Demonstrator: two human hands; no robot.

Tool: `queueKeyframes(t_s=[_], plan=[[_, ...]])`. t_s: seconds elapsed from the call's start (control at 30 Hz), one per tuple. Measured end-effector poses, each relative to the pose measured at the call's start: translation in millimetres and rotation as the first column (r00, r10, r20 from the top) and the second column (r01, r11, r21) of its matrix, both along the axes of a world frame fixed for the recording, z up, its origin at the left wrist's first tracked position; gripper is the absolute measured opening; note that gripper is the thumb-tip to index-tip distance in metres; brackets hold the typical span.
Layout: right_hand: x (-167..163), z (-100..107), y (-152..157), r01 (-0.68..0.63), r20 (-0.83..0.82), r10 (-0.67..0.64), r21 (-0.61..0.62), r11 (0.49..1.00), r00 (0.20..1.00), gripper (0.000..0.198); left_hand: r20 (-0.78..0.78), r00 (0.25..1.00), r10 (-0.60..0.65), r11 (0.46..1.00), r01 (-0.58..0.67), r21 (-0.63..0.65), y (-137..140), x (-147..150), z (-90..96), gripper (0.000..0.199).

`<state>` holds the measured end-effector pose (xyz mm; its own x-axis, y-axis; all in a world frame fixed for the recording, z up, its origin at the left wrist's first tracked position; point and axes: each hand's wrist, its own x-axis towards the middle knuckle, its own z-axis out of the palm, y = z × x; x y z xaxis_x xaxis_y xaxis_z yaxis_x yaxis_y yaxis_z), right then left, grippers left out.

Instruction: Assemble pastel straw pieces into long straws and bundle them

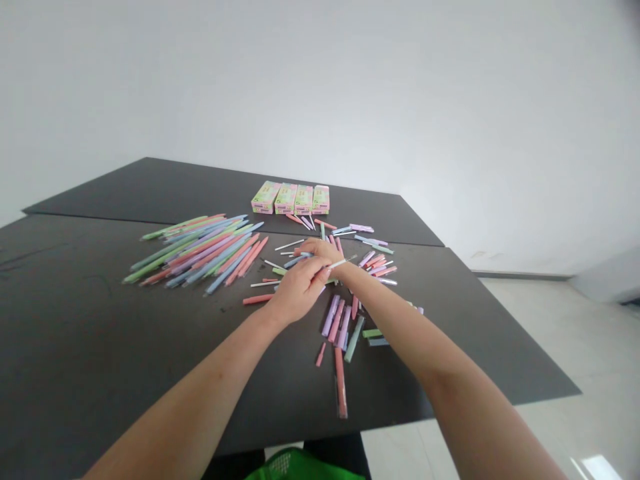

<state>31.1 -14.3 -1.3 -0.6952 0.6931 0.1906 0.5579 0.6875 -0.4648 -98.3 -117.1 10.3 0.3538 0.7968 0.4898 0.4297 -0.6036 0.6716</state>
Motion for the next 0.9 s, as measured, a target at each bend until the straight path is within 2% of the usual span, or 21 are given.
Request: queueKeyframes(t_s=[0.1,0.27,0.37,0.5,0.57,0.63,0.7,0.77,0.9], plan=[[-15.9,0.6,4.2,-0.011,0.102,0.014,-0.026,1.0,0.995,0.023,0.011,1.0,0.006,0.999,-0.006,0.034,-0.2,0.3,-0.7,0.024],[-27.0,2.6,0.8,0.097,0.119,-0.09,-0.057,0.994,0.989,0.012,0.011,1.0,-0.003,0.998,0.003,0.062,-0.6,0.9,-2.2,0.024],[-24.8,4.0,-2.6,0.141,0.052,-0.137,-0.067,0.988,0.989,0.011,0.019,1.0,-0.01,0.998,0.008,0.065,-1.0,0.0,-0.8,0.024],[-7.0,6.6,-8.3,0.222,-0.139,-0.231,-0.081,0.972,0.963,0.025,0.022,1.0,-0.01,0.999,0.009,0.035,-0.9,-2.3,2.1,0.024],[8.4,8.1,-14.8,0.251,-0.371,-0.302,-0.178,0.951,0.878,0.028,0.032,0.999,-0.003,1.0,0.002,0.031,0.1,-3.1,1.9,0.025],[26.0,9.8,-26.0,0.181,-0.604,-0.364,-0.342,0.922,0.709,0.029,0.054,0.999,0.0,0.999,-0.003,0.048,1.6,-3.8,0.5,0.026],[42.7,11.7,-41.9,0.104,-0.68,-0.452,-0.488,0.867,0.577,0.031,0.069,0.998,-0.005,0.999,0.001,0.051,3.1,-4.7,-1.2,0.026],[56.3,14.0,-59.7,-0.005,-0.713,-0.513,-0.586,0.81,0.478,0.033,0.061,0.998,-0.003,0.999,0.0,0.042,4.4,-6.0,-2.2,0.027],[73.0,17.1,-87.1,-0.155,-0.742,-0.55,-0.638,0.754,0.383,0.027,0.031,0.999,0.022,0.999,-0.023,0.026,5.6,-7.7,-1.3,0.028]])
